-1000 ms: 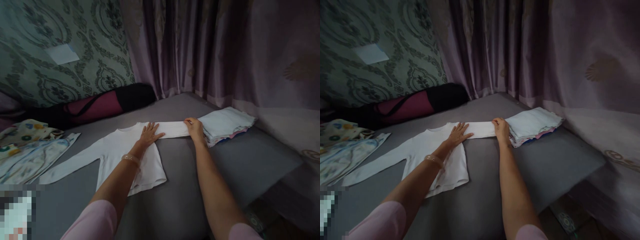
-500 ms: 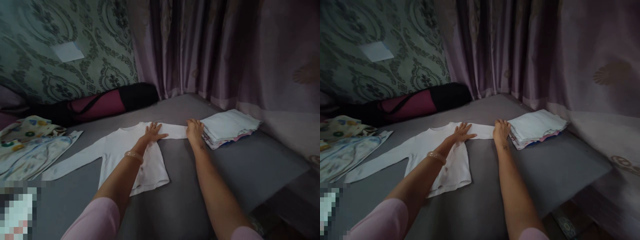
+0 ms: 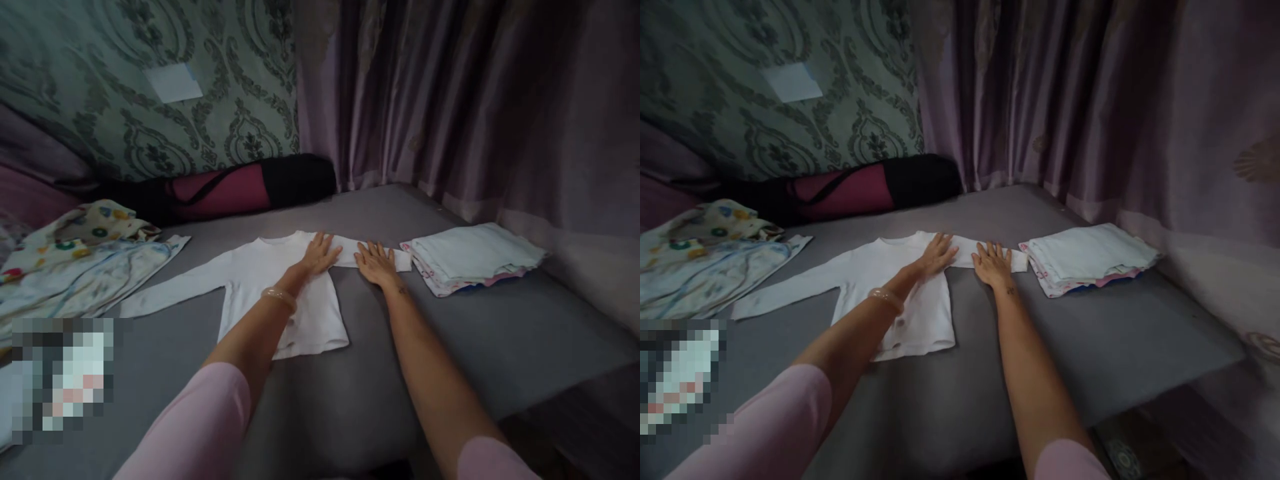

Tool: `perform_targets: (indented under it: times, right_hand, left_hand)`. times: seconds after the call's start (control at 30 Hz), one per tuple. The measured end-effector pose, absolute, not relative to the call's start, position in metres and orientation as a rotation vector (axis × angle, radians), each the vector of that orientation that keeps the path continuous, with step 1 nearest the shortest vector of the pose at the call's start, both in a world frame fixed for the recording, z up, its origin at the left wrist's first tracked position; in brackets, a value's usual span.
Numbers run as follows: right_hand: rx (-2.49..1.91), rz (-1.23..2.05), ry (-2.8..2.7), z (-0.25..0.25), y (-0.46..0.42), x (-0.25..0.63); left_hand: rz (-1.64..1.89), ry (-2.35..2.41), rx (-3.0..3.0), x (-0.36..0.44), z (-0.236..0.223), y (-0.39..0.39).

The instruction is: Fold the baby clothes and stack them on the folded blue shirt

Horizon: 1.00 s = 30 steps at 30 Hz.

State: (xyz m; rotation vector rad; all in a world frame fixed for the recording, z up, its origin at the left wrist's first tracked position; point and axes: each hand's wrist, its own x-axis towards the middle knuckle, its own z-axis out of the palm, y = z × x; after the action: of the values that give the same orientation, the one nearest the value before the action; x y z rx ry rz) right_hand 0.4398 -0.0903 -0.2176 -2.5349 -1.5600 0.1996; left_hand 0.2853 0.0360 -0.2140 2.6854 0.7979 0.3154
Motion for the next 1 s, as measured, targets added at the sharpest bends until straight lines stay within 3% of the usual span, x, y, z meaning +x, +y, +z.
perform_targets:
  times: [0.13,0.33,0.5,0.7,1.0]
  right_hand:
    - [-2.466,0.198,-1.533,-0.213,-0.092,0.44]
    - [-2.289,0.212,-1.512,-0.19,-0.107,0.433]
    - [-2.158,0.372,-1.68,-0.174,-0.145,0.404]
    - [-1.966,0.654,-1.736,-0.183,-0.202,0.354]
    - [-2.258,0.265,-1.822,-0.174,-0.218,0.303]
  left_hand:
    - [0.492,0.87,2.627,0.226,-0.201,0.028]
    - [0.675,1.099,2.477,0.075,-0.191,-0.009]
    - [0.589,1.46,2.152,-0.014,-0.189,-0.048]
    - [0.406,1.556,2.0,-0.034,-0.186,-0.094]
    - [0.413,1.715,2.082,-0.005,-0.192,-0.099]
